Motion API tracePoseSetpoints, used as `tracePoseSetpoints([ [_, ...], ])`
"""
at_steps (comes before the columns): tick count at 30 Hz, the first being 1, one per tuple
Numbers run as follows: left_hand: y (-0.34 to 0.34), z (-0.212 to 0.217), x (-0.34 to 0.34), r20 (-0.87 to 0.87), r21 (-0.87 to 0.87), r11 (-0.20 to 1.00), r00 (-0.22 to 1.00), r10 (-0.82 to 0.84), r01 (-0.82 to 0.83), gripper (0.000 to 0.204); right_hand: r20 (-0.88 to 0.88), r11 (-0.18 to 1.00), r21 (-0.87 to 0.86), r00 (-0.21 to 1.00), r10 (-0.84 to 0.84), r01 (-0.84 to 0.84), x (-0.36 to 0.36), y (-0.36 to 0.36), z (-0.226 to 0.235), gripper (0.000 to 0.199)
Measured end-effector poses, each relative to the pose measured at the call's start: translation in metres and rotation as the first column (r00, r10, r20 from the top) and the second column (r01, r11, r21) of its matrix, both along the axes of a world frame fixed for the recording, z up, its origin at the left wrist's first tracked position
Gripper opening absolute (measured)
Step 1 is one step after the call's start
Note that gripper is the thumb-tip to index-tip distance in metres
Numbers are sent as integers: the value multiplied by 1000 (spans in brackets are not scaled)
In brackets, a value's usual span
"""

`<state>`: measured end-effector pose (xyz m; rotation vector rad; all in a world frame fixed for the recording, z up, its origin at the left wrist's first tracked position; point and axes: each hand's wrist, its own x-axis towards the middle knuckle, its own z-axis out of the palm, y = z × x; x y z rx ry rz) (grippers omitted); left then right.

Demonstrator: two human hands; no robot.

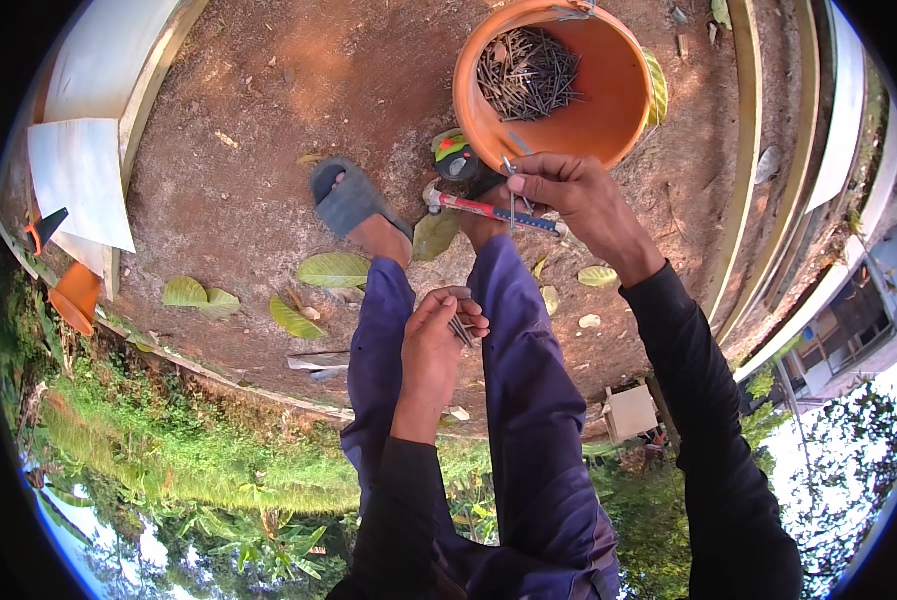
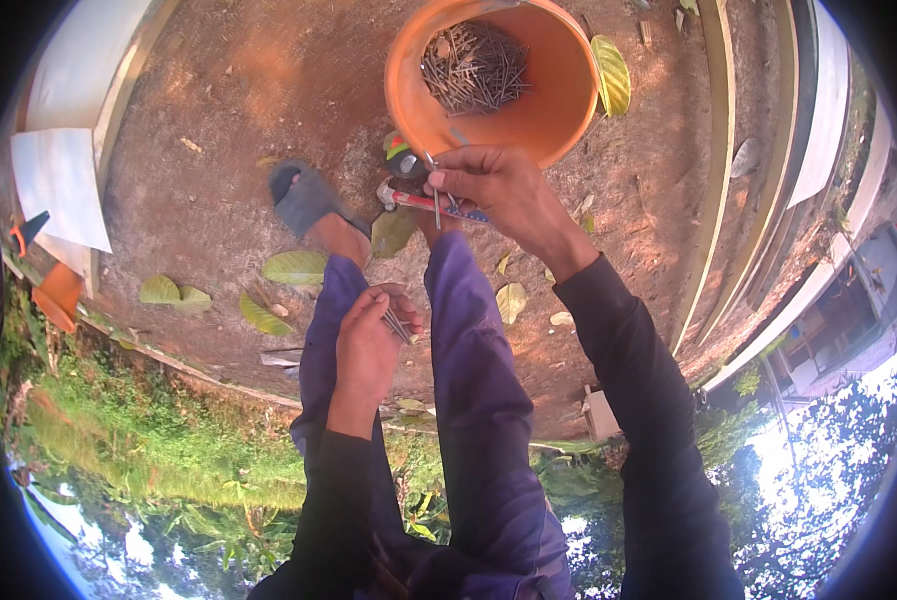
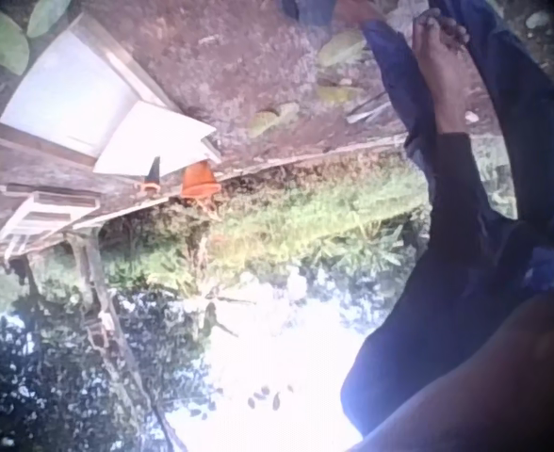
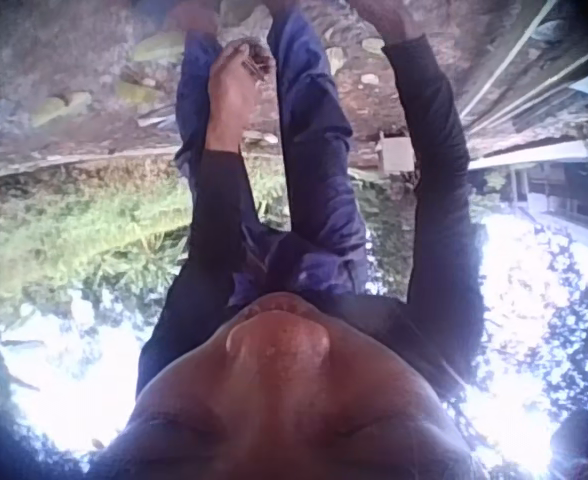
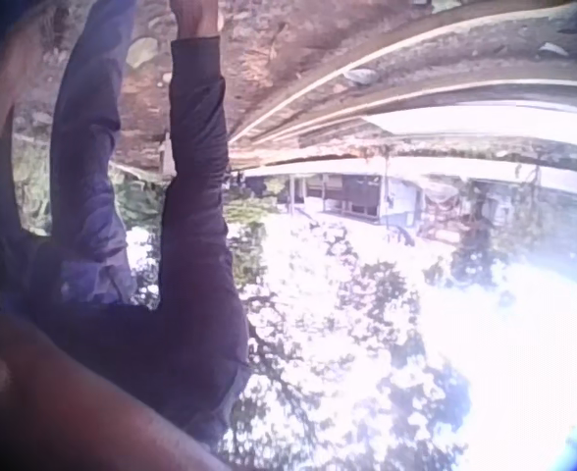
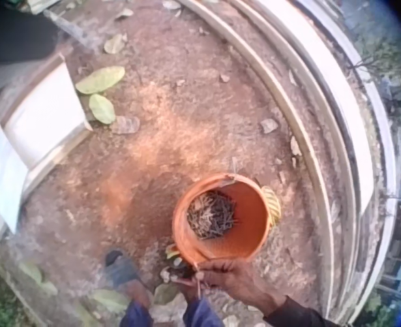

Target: The person assembles a wooden frame by positioning wooden planks and securing them with nails. They use a hammer to drive nails into the frame and retrieve additional nails from an orange bucket.

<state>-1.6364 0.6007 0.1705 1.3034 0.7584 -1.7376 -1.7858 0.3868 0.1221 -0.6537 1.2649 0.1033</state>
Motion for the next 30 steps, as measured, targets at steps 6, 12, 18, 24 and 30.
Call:
tracePoseSetpoints([
  [6, -18, 1, 2, -23, 47, 992, 993, 117, -116, 37, 42, 988, 114, 994, 102, -106, 11, 75, 56, 24],
  [12, -13, -4, 1, -38, 6, 1000, 999, 9, -8, 33, -145, 947, -172, 957, 250, -273, 28, 103, 78, 24],
  [18, -14, -1, 8, -41, -28, 1000, 999, 14, -15, 26, -173, 991, -15, 977, 128, -133, 20, 107, 88, 25],
  [24, -17, 0, 9, 28, 4, 997, 997, -77, 77, 23, -46, 914, -66, 917, 397, -399, 13, 91, 104, 30],
  [30, -19, -2, 11, 20, -32, 998, 998, -62, 63, 20, -35, 904, -243, 934, 355, -353, 17, 96, 100, 22],
])
